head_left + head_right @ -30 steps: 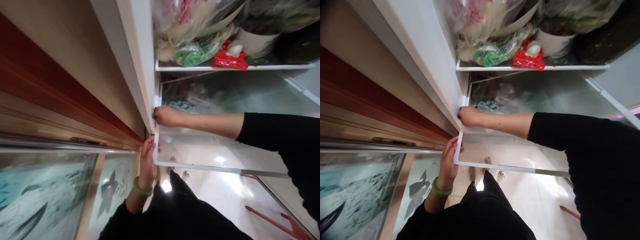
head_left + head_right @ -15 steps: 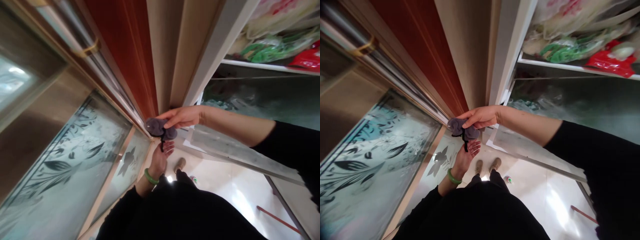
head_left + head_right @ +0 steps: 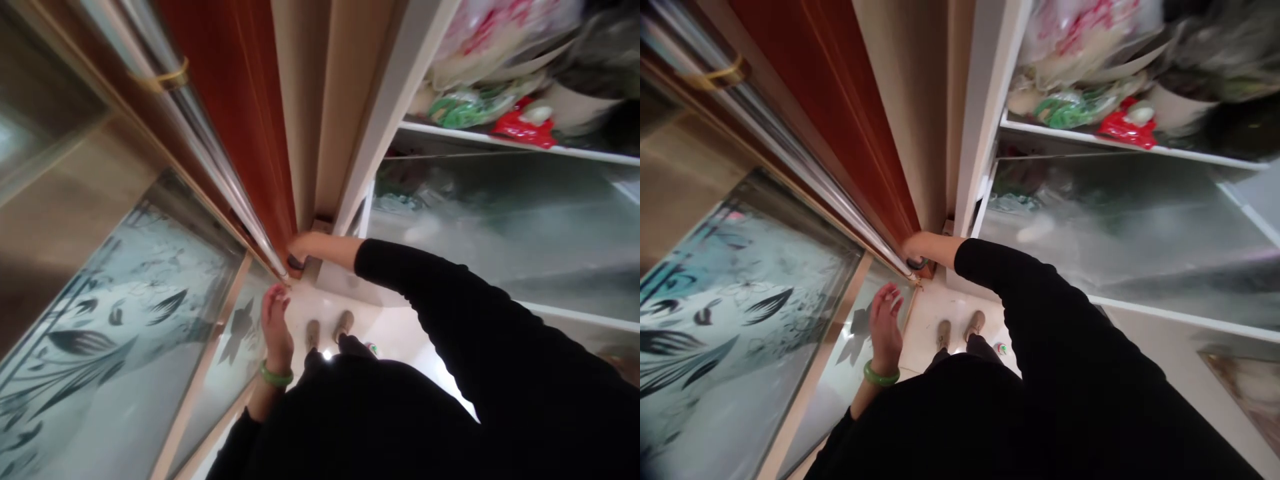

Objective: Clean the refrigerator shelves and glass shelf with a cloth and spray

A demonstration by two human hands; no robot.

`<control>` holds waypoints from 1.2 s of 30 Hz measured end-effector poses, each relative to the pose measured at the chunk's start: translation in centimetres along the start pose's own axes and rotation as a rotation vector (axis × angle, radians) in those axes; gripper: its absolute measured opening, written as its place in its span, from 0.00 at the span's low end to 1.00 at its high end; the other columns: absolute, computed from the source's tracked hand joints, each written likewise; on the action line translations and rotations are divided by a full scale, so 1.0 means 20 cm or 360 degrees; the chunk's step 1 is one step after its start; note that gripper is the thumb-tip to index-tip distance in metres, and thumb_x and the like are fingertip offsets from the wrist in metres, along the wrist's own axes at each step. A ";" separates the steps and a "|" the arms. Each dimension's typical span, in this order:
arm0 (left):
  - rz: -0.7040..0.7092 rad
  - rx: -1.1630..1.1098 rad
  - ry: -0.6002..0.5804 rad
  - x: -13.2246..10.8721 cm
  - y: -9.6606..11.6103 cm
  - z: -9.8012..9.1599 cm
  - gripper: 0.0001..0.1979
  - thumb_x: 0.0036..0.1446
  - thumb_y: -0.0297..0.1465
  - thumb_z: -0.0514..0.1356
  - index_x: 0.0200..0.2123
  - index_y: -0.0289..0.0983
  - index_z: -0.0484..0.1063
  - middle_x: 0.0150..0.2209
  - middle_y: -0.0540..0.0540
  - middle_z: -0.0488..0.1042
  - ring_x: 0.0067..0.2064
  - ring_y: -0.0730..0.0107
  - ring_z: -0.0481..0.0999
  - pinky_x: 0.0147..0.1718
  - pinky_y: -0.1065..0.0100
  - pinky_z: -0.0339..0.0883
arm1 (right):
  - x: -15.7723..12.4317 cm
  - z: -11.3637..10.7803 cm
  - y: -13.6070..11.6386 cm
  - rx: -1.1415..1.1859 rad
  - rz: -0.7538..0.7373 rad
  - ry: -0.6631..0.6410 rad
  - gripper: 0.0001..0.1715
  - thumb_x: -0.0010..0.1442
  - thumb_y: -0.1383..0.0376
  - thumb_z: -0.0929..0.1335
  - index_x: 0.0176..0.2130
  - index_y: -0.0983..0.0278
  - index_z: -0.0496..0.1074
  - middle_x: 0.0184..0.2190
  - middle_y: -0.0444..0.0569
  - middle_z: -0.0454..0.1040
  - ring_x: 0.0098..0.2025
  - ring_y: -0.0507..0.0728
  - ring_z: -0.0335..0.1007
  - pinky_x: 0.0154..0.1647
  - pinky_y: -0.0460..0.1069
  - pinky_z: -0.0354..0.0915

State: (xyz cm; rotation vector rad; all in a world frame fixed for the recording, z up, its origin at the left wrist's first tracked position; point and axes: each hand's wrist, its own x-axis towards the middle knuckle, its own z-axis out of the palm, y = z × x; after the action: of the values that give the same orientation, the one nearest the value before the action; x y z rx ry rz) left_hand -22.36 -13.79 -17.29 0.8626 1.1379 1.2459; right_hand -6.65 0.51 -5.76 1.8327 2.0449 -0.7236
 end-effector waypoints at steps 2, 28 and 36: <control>0.0202 0.0179 -0.0006 0.03 0.03 0.02 0.20 0.66 0.41 0.64 0.57 0.41 0.75 0.61 0.41 0.74 0.63 0.60 0.74 0.62 0.61 0.68 | -0.05 -0.01 0.01 -0.0032 0.0022 0.0026 0.11 0.50 0.75 0.77 0.38 0.71 0.83 0.37 0.54 0.85 0.47 0.63 0.82 0.43 0.47 0.74; 0.0761 0.0796 -0.1275 0.30 0.13 1.06 0.29 0.63 0.31 0.64 0.67 0.43 0.71 0.70 0.36 0.65 0.70 0.48 0.66 0.70 0.46 0.59 | -0.55 -0.03 1.09 0.0596 0.0443 0.1329 0.25 0.68 0.66 0.67 0.62 0.66 0.67 0.63 0.61 0.74 0.63 0.65 0.69 0.67 0.58 0.63; 0.0426 0.0642 -0.1130 0.28 0.11 1.04 0.26 0.62 0.26 0.60 0.62 0.46 0.74 0.65 0.42 0.66 0.61 0.60 0.71 0.62 0.57 0.71 | -0.13 -0.36 1.52 0.0330 0.0660 0.1160 0.24 0.72 0.73 0.60 0.62 0.75 0.71 0.67 0.68 0.70 0.69 0.67 0.65 0.71 0.58 0.59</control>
State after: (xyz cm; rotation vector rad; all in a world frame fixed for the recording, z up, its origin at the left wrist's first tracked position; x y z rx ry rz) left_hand -3.19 -6.14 -10.94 1.6455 0.7052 0.7990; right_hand 24.45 3.99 -3.50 2.8332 1.8719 -0.1537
